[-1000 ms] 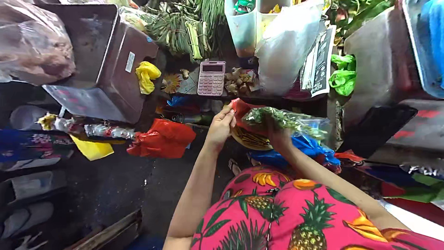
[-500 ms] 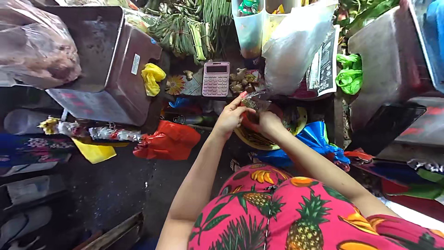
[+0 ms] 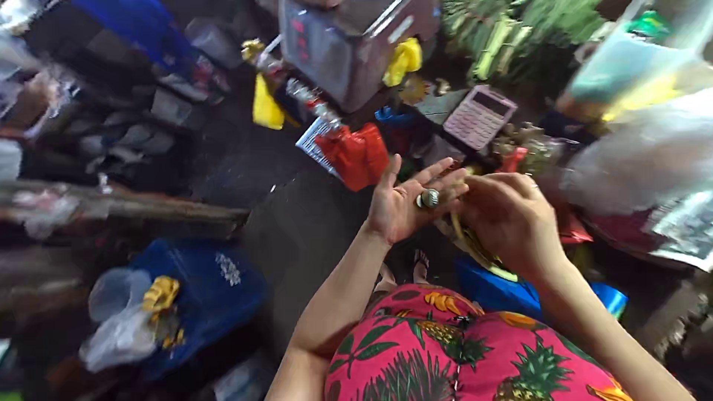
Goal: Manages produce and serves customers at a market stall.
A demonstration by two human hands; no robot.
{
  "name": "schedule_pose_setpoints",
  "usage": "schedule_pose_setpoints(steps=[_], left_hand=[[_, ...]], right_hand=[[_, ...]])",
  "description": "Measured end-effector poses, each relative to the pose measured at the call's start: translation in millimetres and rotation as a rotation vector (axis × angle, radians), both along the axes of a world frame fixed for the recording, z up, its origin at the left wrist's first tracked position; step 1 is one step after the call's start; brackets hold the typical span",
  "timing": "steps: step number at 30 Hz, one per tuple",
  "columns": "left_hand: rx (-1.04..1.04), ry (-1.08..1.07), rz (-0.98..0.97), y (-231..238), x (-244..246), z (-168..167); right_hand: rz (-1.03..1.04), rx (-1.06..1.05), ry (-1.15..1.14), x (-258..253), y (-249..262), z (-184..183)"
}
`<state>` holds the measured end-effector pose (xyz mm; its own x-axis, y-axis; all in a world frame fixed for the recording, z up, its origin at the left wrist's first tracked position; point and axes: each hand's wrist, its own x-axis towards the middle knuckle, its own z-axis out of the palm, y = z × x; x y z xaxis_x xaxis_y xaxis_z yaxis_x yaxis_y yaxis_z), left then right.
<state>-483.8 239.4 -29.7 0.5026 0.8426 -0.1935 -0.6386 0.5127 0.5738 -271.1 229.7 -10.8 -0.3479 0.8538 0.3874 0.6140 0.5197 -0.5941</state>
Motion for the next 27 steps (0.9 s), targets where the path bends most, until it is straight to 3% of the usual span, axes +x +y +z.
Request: schedule_pose_setpoints(steps=[4, 7, 11, 14, 17, 20, 23, 27], left_hand=[[0.047, 0.182, 0.202, -82.5, -53.1, -7.4], [-0.102, 0.254, 0.388, -162.5, -96.5, -9.0], [-0.164, 0.435, 0.581, -282.2, -147.6, -22.4], [-0.131, 0.558, 0.730, -375.5, -189.3, -58.3], [-0.234, 0.773, 0.837, -476.8, -232.2, -87.4], [-0.504, 1.040, 0.842, -576.7, -271.7, -105.9], [-0.698, 1.037, 0.957, -666.4, -306.2, -114.1], [-0.771, 0.946, 1.218, -746.1, -338.2, -137.6]], right_hand=[[0.396, -0.048, -0.056, -88.1, -18.3, -25.2], [0.656, -0.107, -0.056, -149.1, -49.4, -33.1], [0.986, -0.277, -0.027, -233.9, -116.2, -41.1], [1.208, -0.445, 0.002, -310.3, -179.3, -51.1], [1.298, -0.531, -0.113, -388.5, -251.8, -62.5], [1.331, -0.559, -0.279, -466.5, -325.9, -75.5], [1.431, -0.572, -0.408, -540.5, -391.6, -78.7], [1.588, -0.556, -0.544, -644.2, -454.1, -82.9]])
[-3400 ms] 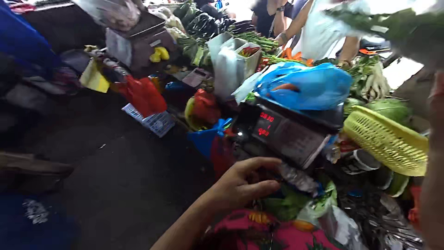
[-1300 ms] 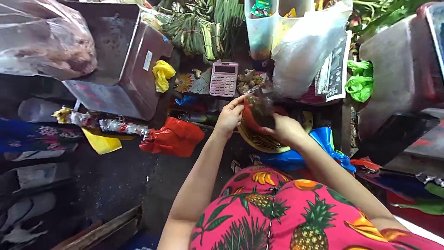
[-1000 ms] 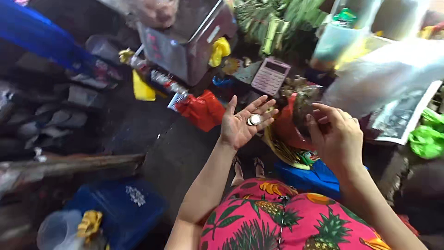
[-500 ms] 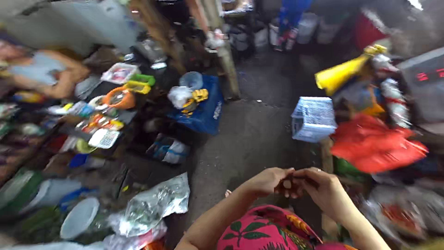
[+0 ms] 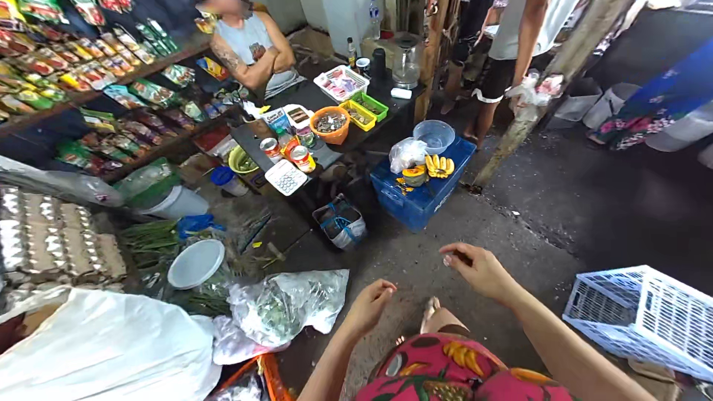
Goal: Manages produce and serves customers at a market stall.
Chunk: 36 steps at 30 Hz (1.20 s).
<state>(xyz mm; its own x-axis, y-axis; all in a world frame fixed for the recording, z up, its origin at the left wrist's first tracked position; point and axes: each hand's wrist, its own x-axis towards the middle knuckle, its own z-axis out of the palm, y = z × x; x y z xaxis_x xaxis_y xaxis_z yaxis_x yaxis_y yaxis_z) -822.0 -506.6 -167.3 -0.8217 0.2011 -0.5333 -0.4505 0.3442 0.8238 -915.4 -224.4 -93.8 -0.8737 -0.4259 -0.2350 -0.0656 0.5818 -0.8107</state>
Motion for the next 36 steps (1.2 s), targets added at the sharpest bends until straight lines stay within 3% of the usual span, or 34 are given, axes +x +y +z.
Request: schedule_pose_setpoints(steps=[5, 12, 17, 21, 27, 36], left_hand=[[0.007, -0.054, 0.216, -46.3, -45.3, -43.2], [-0.065, -0.254, 0.404, -94.3, -138.8, -79.3], [-0.074, -0.236, 0.553, -120.3, -212.1, -90.1], [-0.070, -0.261, 0.571, -132.5, -244.6, -94.7], [-0.044, -0.316, 0.534, -145.7, -256.8, -107.0], [-0.003, -0.265, 0.417, -169.6, -265.8, -114.0]], right_hand=[[0.132, 0.156, -0.001, -185.5, -84.1, -19.2], [0.040, 0.247, 0.104, -485.2, -227.3, -93.0], [0.042, 0.415, 0.066, -618.8, -307.8, -128.8], [0.069, 0.645, 0.136, -658.0, -344.7, -151.6], [0.034, 0.723, 0.341, -683.7, -359.4, -198.9], [-0.010, 0.749, 0.322, -679.3, -365.4, -196.6]])
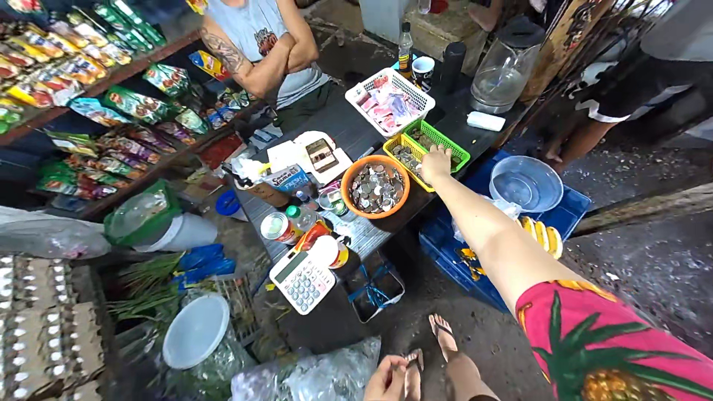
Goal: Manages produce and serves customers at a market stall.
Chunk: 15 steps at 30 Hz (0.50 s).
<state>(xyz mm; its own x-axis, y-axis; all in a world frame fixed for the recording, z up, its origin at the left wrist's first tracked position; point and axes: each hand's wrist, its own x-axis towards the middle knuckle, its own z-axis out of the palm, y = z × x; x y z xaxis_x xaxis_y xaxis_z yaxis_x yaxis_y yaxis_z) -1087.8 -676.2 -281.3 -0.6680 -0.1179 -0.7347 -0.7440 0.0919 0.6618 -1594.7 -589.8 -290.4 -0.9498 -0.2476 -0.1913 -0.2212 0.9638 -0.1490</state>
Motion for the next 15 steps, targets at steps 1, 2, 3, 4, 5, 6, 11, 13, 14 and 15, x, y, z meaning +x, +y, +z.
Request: schedule_pose_setpoints(steps=[1, 2, 3, 4, 5, 6, 11, 13, 14, 15], left_hand=[[-0.015, -0.002, -0.021, -4.3, 3.1, -8.2], [-0.031, -0.009, -0.039, -8.4, 6.8, -15.8], [-0.042, -0.016, -0.047, -11.3, 10.8, -21.8], [-0.044, -0.018, -0.044, -12.7, 16.6, -26.0], [-0.033, -0.025, -0.032, -13.2, 23.4, -27.6], [-0.016, -0.031, -0.014, -13.9, 28.8, -26.1], [0.059, 0.020, 0.106, -15.8, 38.9, -5.2], [0.090, 0.052, 0.115, -16.4, 39.4, 6.8], [0.115, 0.060, 0.111, -15.6, 39.2, 14.3], [0.147, 0.064, 0.101, -14.0, 38.1, 22.1]], right_hand=[[-0.018, 0.002, 0.000, 1.2, -3.1, 0.4], [-0.039, 0.009, -0.012, 2.0, -5.6, 1.4], [-0.061, 0.003, -0.026, 1.2, -6.2, 2.7], [-0.089, -0.023, -0.042, 1.0, -4.0, 2.8], [-0.129, -0.067, -0.060, 3.1, 0.5, 2.5], [-0.178, -0.135, -0.090, 7.1, 6.0, 3.8], [-0.372, -0.708, -0.153, 26.6, 39.7, 16.3], [-0.460, -1.008, -0.127, 46.1, 50.5, 25.2], [-0.495, -1.118, -0.123, 64.2, 55.9, 34.3], [-0.511, -1.191, -0.124, 87.9, 62.1, 42.6]])
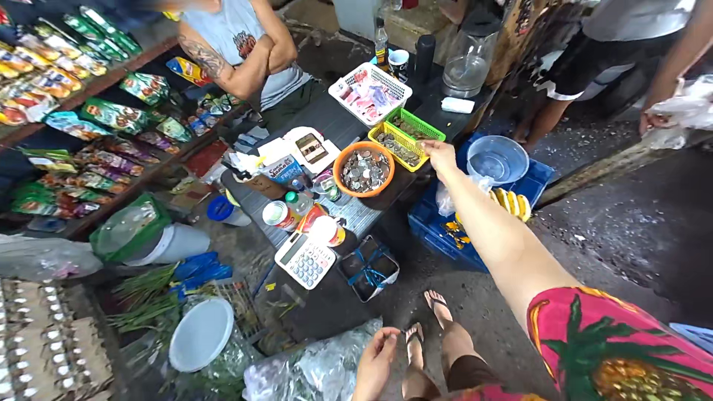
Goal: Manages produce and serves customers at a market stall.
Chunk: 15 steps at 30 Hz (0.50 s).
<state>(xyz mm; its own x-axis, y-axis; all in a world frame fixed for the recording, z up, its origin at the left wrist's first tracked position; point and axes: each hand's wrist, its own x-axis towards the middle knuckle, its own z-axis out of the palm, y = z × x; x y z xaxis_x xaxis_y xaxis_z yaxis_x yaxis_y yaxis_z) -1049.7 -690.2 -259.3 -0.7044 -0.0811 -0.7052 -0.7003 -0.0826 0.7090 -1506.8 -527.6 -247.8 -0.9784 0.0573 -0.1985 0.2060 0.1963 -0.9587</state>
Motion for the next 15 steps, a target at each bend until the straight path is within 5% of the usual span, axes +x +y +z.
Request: schedule_pose_setpoints(steps=[9, 12, 15], left_hand=[[0.435, -0.115, -0.219, 38.5, -13.8, 53.7], [0.416, -0.148, -0.366, 83.9, -20.1, 76.2], [0.427, -0.173, -0.559, 147.3, -20.9, 100.0]], right_hand=[[0.671, -0.046, 0.053, 367.0, 77.5, 53.3], [0.728, 0.150, 0.222, 437.2, 110.5, 86.5], [0.573, 0.426, 0.355, 481.9, 148.9, 114.2]])
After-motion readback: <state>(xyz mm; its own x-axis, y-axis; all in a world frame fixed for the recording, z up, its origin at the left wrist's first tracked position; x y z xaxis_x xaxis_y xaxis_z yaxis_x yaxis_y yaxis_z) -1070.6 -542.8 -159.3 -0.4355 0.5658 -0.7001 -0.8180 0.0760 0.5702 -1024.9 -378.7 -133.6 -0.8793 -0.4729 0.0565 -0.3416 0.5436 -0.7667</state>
